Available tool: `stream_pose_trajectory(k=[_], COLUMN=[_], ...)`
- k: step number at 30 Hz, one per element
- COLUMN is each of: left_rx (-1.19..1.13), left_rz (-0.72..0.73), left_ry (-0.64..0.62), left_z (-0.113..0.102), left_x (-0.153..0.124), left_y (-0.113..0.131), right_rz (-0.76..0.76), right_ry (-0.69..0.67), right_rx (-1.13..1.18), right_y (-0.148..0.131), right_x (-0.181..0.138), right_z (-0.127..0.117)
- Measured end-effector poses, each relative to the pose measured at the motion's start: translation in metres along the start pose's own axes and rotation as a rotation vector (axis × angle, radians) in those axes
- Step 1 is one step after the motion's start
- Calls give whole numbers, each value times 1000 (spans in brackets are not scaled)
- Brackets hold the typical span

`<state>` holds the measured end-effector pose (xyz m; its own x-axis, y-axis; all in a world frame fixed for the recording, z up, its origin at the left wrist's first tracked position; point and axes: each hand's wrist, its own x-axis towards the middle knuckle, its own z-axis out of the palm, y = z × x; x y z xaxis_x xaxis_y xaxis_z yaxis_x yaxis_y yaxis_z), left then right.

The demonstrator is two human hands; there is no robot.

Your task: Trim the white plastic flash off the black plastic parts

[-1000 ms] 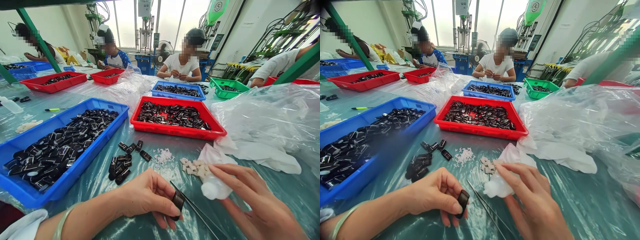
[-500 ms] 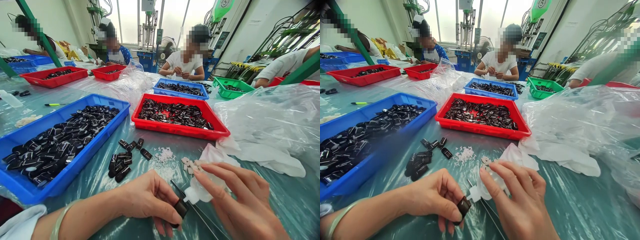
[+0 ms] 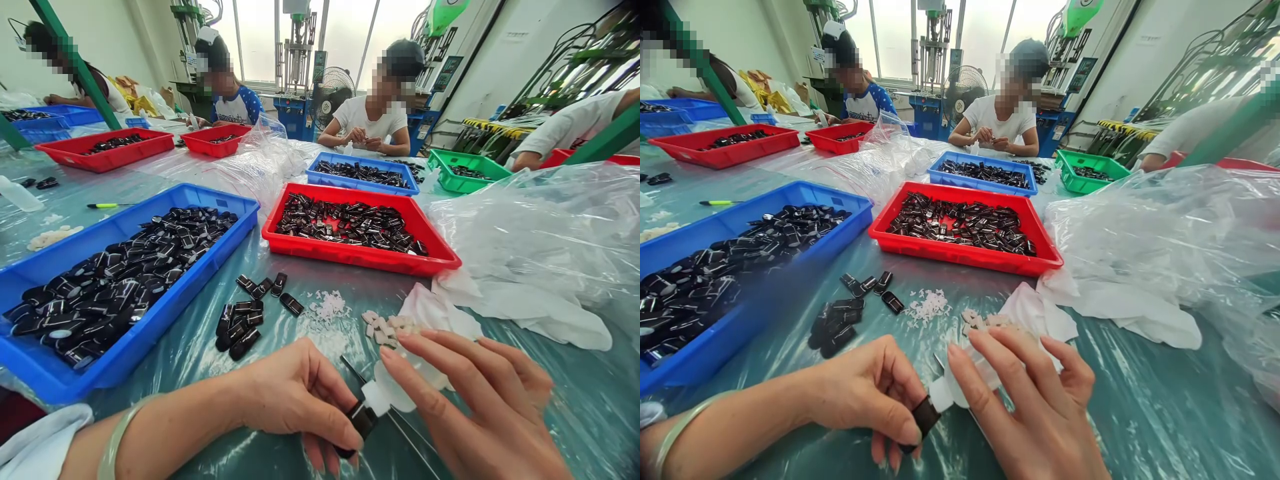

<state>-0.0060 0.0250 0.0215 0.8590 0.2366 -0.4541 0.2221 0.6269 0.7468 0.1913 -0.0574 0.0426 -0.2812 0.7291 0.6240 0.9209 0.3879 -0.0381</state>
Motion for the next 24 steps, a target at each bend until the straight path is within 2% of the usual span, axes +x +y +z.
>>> stream_pose_trajectory(k=[11, 19, 24], left_rx=[-10, -15, -2], left_rz=[-10, -39, -34], left_ry=[14, 16, 11], left_z=[0, 2, 2], left_x=[-2, -3, -2], left_y=[1, 1, 1], right_rz=[30, -69, -256], right_ry=[-4, -25, -66], right_rx=[55, 65, -47], right_y=[3, 13, 20], right_x=[-3, -6, -8], right_z=[3, 2, -3])
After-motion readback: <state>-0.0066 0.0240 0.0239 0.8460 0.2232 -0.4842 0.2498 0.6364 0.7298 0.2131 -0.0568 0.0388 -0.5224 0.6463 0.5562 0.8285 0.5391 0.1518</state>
